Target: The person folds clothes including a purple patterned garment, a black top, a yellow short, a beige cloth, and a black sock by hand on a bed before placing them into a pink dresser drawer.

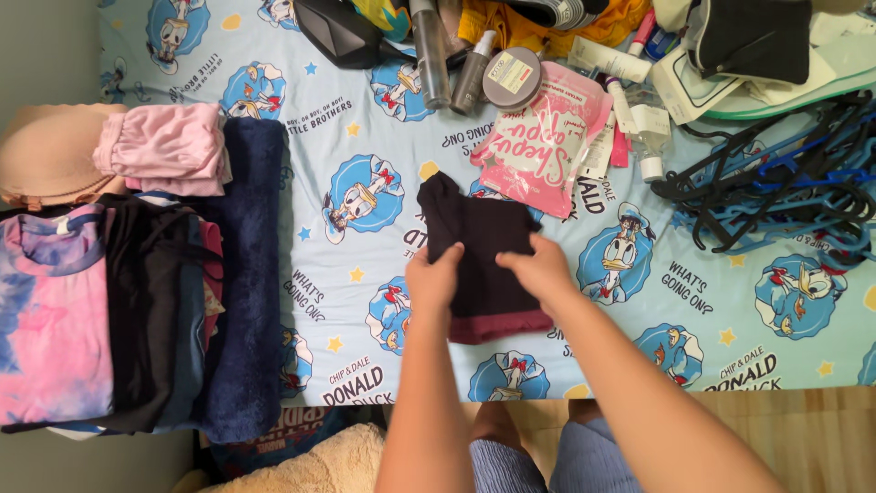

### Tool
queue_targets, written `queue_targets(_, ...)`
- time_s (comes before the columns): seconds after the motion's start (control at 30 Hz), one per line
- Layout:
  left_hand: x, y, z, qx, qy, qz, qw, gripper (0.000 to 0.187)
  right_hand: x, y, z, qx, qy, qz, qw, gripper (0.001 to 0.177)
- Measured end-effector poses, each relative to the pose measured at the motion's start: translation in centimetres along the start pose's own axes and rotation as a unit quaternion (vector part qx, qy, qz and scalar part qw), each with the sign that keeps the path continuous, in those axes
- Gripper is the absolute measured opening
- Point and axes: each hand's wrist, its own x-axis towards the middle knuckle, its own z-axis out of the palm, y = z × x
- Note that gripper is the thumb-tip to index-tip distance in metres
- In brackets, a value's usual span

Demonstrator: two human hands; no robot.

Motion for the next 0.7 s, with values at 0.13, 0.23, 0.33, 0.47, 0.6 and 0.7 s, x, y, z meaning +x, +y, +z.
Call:
queue_targets(0.13, -2.5, 5.0, -2.4, -0.147, -0.058, 0.080, 0.984, 0.048, -2.0, -3.8, -2.7, 0.154, -0.045, -0.165, 0.973, 0.051)
queue_targets(0.23, -5.3, 7.4, -4.0, -0.161, -0.086, 0.214, 0.960, 0.072, -4.4, -5.3, -3.8, 0.195, -0.024, -0.285, 0.938, 0.060)
queue_targets(0.33, -5.9, 5.7, -5.4, -0.027, -0.104, 0.308, 0.945, 0.049, -6.2, -3.3, -4.0, 0.101, 0.012, -0.341, 0.935, 0.062)
queue_targets(0.47, -5.8, -0.4, -6.0, 0.188, -0.063, 0.145, 0.969, 0.035, -6.0, 2.8, -3.9, -0.256, 0.036, -0.170, 0.951, 0.032)
queue_targets(0.6, -6.1, -4.0, -7.2, 0.338, -0.084, 0.298, 0.889, 0.054, -6.0, 7.0, -3.5, -0.277, 0.048, -0.281, 0.917, 0.038)
queue_targets(0.7, -6.3, -4.0, -7.6, 0.399, -0.074, 0.300, 0.863, 0.068, -6.3, 7.8, -3.6, -0.313, 0.061, -0.343, 0.884, 0.051)
